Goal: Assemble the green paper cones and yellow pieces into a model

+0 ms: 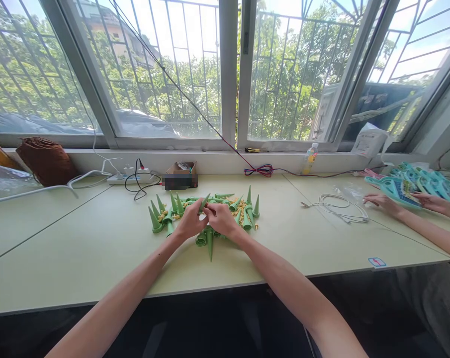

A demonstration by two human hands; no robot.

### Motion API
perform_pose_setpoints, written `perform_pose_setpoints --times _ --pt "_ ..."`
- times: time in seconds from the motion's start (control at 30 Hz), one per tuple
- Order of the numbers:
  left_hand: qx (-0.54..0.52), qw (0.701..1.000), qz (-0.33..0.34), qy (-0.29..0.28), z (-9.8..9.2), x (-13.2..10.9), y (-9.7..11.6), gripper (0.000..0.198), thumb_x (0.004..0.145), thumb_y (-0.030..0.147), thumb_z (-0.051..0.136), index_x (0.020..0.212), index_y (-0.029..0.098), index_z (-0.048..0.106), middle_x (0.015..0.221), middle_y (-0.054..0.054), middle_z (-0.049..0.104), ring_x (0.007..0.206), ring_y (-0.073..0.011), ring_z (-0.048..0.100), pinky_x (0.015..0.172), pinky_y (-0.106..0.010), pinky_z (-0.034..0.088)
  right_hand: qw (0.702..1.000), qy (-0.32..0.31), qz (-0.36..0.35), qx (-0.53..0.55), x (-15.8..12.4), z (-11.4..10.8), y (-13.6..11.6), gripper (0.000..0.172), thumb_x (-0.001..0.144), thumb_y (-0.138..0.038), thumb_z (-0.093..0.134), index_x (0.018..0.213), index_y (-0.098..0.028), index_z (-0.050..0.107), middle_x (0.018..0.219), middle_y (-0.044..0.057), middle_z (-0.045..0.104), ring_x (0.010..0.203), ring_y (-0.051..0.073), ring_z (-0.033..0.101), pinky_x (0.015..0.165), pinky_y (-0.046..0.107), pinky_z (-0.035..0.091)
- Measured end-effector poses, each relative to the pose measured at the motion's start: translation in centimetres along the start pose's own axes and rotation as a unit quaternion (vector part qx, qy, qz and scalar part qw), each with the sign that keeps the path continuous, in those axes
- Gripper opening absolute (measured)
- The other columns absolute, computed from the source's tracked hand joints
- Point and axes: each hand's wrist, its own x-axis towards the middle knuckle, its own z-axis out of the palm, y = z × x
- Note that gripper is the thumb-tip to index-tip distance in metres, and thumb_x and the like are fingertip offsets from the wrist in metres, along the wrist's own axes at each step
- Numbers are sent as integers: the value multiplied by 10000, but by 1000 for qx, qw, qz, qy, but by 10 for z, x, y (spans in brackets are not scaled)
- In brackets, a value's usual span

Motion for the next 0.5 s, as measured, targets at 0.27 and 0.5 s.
perform_pose_setpoints --times 0.27,0.5 --pt "-6 1000 -7 -4 0 0 1 156 710 116 509 801 208 422 733 9 497 615 -128 372 560 -254 294 1000 3 -1 1 0 0 -2 316 892 -310 474 605 -182 442 543 -31 412 546 107 328 532 250 240" --pt "-1 1000 -10 -5 -1 0 2 159 711 136 524 774 211 399 713 19 477 602 -124 348 555 -252 289 1000 5 10 1 1 -1 -4 332 884 -332 477 592 -182 431 540 -29 400 550 107 321 535 253 228"
